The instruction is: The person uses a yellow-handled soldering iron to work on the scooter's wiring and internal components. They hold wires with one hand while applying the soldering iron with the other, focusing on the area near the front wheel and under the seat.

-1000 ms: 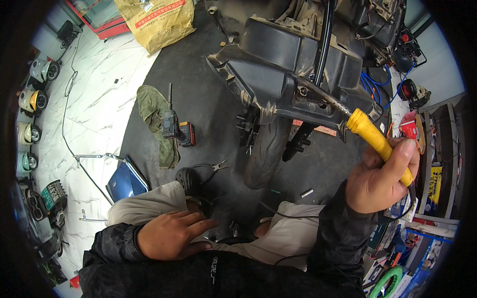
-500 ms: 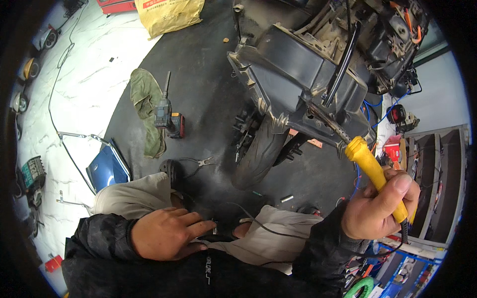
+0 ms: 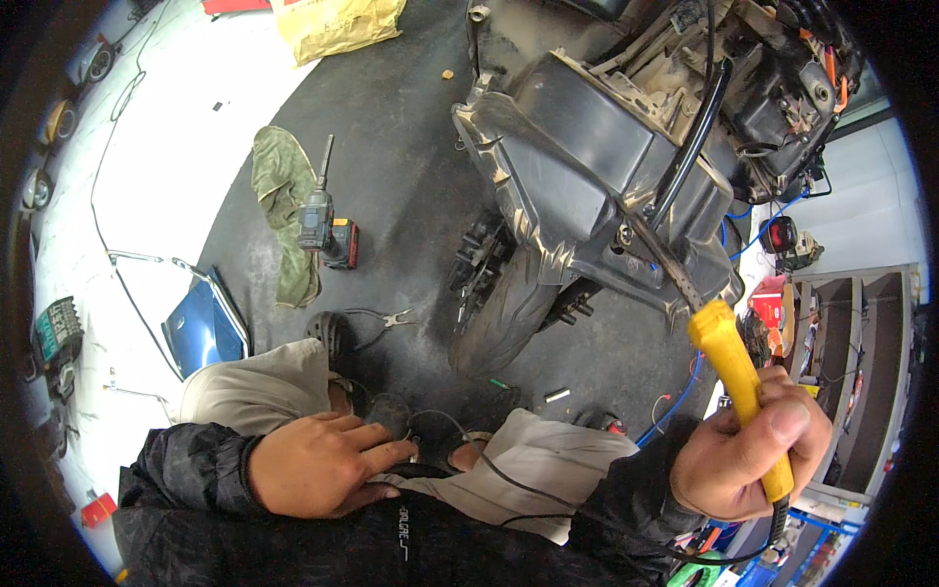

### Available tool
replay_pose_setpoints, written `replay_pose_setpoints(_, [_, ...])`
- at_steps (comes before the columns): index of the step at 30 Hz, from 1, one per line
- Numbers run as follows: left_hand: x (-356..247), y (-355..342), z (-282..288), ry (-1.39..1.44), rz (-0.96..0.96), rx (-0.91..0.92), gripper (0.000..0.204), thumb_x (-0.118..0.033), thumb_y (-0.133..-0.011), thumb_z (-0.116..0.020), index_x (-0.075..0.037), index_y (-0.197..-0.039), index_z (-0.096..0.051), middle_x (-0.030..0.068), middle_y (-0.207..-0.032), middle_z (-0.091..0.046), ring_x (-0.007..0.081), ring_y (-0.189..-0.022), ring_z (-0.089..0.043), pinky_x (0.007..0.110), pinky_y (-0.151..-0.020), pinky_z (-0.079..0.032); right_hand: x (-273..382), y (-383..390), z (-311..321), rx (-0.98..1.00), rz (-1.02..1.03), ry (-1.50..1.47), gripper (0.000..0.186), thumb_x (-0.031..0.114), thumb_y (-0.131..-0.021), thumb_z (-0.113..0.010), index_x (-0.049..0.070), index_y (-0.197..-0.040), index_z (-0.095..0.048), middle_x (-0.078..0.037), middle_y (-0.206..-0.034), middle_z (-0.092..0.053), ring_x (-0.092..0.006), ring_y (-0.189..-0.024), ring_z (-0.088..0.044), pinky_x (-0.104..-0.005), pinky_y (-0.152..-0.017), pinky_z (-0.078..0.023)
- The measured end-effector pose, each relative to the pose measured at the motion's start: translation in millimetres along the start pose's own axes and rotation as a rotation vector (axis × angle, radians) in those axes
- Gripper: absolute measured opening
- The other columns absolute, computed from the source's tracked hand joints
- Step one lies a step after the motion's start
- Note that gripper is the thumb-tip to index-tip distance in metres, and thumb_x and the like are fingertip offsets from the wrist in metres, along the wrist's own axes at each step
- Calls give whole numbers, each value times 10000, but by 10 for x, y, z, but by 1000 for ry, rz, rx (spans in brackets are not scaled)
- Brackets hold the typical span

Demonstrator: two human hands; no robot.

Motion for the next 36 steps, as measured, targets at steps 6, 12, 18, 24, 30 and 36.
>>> replay_pose_setpoints(6, [-3,-40,-1,5,-6,5,444,-353,-1000,-744,-69,-1330,-660,121,-1049,-702,343,-964,-743,438,-842,-596,6,12,-57,25,34,-119,356,338,-1094,-643,4,-998,-566,-98,-849,-536,-195,-713,-489,-356,-741,-452])
replay_pose_setpoints(12, [9,-42,-10,25,13,21,486,-362,-994,-754,-67,-1366,-649,134,-1074,-708,360,-974,-740,451,-859,-599,21,41,-76,-9,-4,-151,347,332,-1086,-667,16,-972,-579,-94,-846,-532,-173,-700,-463,-337,-694,-415])
replay_pose_setpoints(18, [10,-24,-37,25,20,46,540,-366,-995,-763,-62,-1422,-632,149,-1107,-711,373,-980,-734,463,-869,-603,25,22,-165,36,66,-211,320,303,-1099,-653,15,-975,-592,-83,-825,-550,-136,-645,-456,-284,-616,-368])
replay_pose_setpoints(24, [-9,-4,-36,2,11,39,542,-364,-997,-761,-59,-1425,-630,143,-1101,-709,367,-973,-731,460,-860,-604,-48,28,-197,57,-35,-294,309,287,-1091,-671,6,-981,-602,-115,-855,-612,-143,-646,-501,-262,-616,-383])
replay_pose_setpoints(30, [-12,14,-29,-4,2,30,545,-360,-997,-760,-59,-1431,-629,136,-1093,-706,355,-970,-725,455,-861,-602,-58,57,-250,14,-34,-147,291,278,-1080,-672,10,-984,-614,-95,-834,-608,-144,-687,-535,-284,-615,-397])
replay_pose_setpoints(36, [-5,20,-39,-10,11,36,543,-353,-997,-761,-53,-1430,-629,137,-1096,-702,356,-981,-722,449,-871,-599,-91,97,-236,-40,-106,-171,311,299,-1074,-679,15,-966,-611,-86,-822,-586,-169,-730,-568,-321,-724,-457])
Point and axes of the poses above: each hand's wrist, its own y-axis away from the middle knuckle, its own z-axis out of the back of the hand, x = y × z, the point moved 8 cm from there along -y, towards the middle knuckle
